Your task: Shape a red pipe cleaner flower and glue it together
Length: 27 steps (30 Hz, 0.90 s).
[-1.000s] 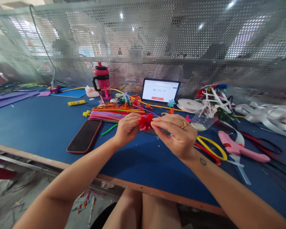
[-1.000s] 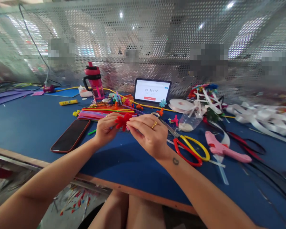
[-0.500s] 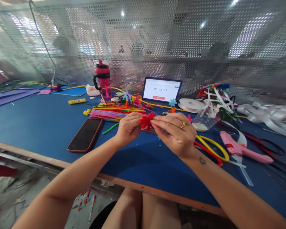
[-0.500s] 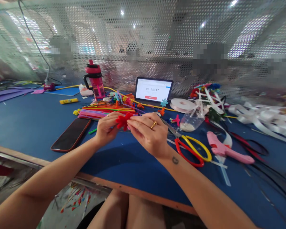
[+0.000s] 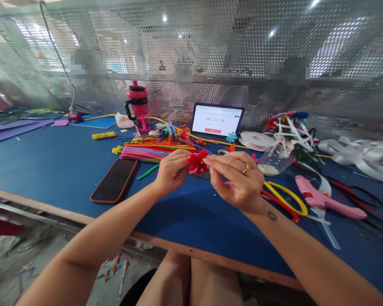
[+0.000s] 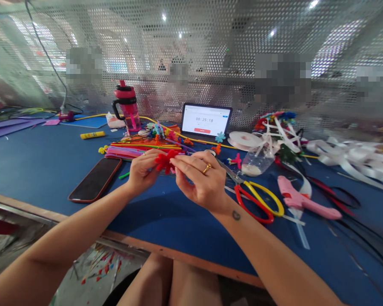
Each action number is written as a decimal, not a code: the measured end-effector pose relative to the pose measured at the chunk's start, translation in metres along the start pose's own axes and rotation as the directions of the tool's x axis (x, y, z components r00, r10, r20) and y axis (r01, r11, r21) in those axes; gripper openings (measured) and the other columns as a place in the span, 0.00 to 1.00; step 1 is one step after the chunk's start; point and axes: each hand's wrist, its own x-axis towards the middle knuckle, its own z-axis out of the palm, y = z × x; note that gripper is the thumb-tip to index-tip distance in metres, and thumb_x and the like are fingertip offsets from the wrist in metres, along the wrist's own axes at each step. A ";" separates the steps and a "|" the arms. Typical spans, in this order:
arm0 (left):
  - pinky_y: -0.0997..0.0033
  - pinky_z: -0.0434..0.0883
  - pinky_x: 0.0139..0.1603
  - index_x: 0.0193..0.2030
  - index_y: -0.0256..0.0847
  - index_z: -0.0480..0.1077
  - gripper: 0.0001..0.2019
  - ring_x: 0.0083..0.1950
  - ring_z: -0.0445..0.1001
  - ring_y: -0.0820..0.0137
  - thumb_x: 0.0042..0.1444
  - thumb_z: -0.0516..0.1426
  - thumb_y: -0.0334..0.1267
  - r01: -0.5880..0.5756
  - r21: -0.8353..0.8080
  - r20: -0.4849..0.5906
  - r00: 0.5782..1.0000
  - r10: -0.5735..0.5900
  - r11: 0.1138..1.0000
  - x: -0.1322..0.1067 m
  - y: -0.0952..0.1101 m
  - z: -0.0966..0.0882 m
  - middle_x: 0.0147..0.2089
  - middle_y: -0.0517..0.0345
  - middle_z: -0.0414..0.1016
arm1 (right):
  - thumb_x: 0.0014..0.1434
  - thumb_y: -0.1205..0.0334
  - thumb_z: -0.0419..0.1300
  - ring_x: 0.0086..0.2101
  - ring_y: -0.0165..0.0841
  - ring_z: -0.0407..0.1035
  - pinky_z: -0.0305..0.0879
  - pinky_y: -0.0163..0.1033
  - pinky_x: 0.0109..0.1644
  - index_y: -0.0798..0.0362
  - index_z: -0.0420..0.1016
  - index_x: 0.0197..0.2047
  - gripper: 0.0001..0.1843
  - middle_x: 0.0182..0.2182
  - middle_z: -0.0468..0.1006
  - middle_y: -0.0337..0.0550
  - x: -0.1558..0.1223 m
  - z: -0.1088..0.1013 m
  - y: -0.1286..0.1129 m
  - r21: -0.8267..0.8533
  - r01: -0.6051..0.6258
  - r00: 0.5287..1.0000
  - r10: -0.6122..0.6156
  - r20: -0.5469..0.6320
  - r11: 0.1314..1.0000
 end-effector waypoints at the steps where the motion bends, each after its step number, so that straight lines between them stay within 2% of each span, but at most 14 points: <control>1: 0.68 0.71 0.41 0.33 0.38 0.71 0.07 0.38 0.72 0.71 0.55 0.52 0.27 -0.001 -0.005 0.000 1.000 0.001 1.000 0.000 0.000 0.000 0.31 0.54 0.75 | 0.53 0.71 0.58 0.37 0.32 0.71 0.67 0.43 0.44 0.45 0.72 0.47 0.18 0.40 0.79 0.36 0.001 -0.001 0.000 0.010 -0.015 1.000 0.015 -0.006 1.000; 11: 0.68 0.71 0.40 0.33 0.39 0.70 0.07 0.38 0.72 0.70 0.56 0.51 0.28 -0.005 0.002 -0.007 1.000 0.005 1.000 0.000 0.000 0.000 0.30 0.55 0.75 | 0.53 0.68 0.58 0.39 0.35 0.67 0.65 0.47 0.47 0.44 0.74 0.48 0.18 0.44 0.77 0.37 -0.002 0.000 0.001 -0.016 -0.011 1.000 0.011 0.027 1.000; 19: 0.69 0.71 0.40 0.30 0.38 0.70 0.08 0.37 0.72 0.71 0.56 0.52 0.28 -0.002 0.001 -0.011 1.000 0.002 1.000 0.000 0.000 0.001 0.28 0.55 0.74 | 0.52 0.67 0.59 0.39 0.36 0.66 0.66 0.45 0.45 0.43 0.73 0.48 0.19 0.44 0.77 0.36 -0.004 0.000 0.001 -0.072 0.021 0.999 -0.019 0.038 0.997; 22: 0.68 0.71 0.41 0.31 0.38 0.70 0.08 0.38 0.72 0.71 0.57 0.51 0.29 -0.003 0.000 -0.002 1.000 0.003 1.000 0.001 0.001 0.000 0.29 0.54 0.75 | 0.53 0.67 0.58 0.39 0.35 0.68 0.65 0.45 0.47 0.43 0.71 0.50 0.20 0.43 0.77 0.36 -0.003 -0.002 0.001 -0.035 0.008 0.999 -0.006 0.034 0.999; 24: 0.68 0.71 0.41 0.32 0.38 0.71 0.07 0.38 0.73 0.70 0.56 0.52 0.29 -0.015 0.003 -0.011 1.000 0.015 1.000 0.001 0.000 0.000 0.31 0.54 0.75 | 0.55 0.68 0.56 0.39 0.34 0.69 0.63 0.45 0.49 0.43 0.70 0.50 0.20 0.42 0.78 0.35 -0.002 -0.003 0.000 0.017 -0.087 0.996 0.087 0.000 0.996; 25: 0.68 0.71 0.41 0.33 0.39 0.71 0.06 0.38 0.73 0.70 0.56 0.52 0.29 -0.023 0.007 -0.019 1.000 0.023 1.000 0.001 0.000 0.000 0.32 0.54 0.76 | 0.56 0.68 0.55 0.39 0.34 0.69 0.63 0.46 0.49 0.43 0.70 0.50 0.19 0.42 0.78 0.36 -0.002 -0.002 -0.001 0.055 -0.173 0.985 0.174 -0.015 0.983; 27: 0.67 0.71 0.40 0.33 0.39 0.71 0.07 0.38 0.73 0.70 0.56 0.52 0.29 -0.033 0.015 -0.026 0.999 0.033 0.999 0.001 0.000 0.000 0.31 0.54 0.76 | 0.58 0.64 0.54 0.41 0.34 0.68 0.64 0.45 0.47 0.44 0.70 0.50 0.16 0.44 0.76 0.38 -0.002 0.002 -0.002 0.178 -0.380 0.923 0.385 0.006 0.908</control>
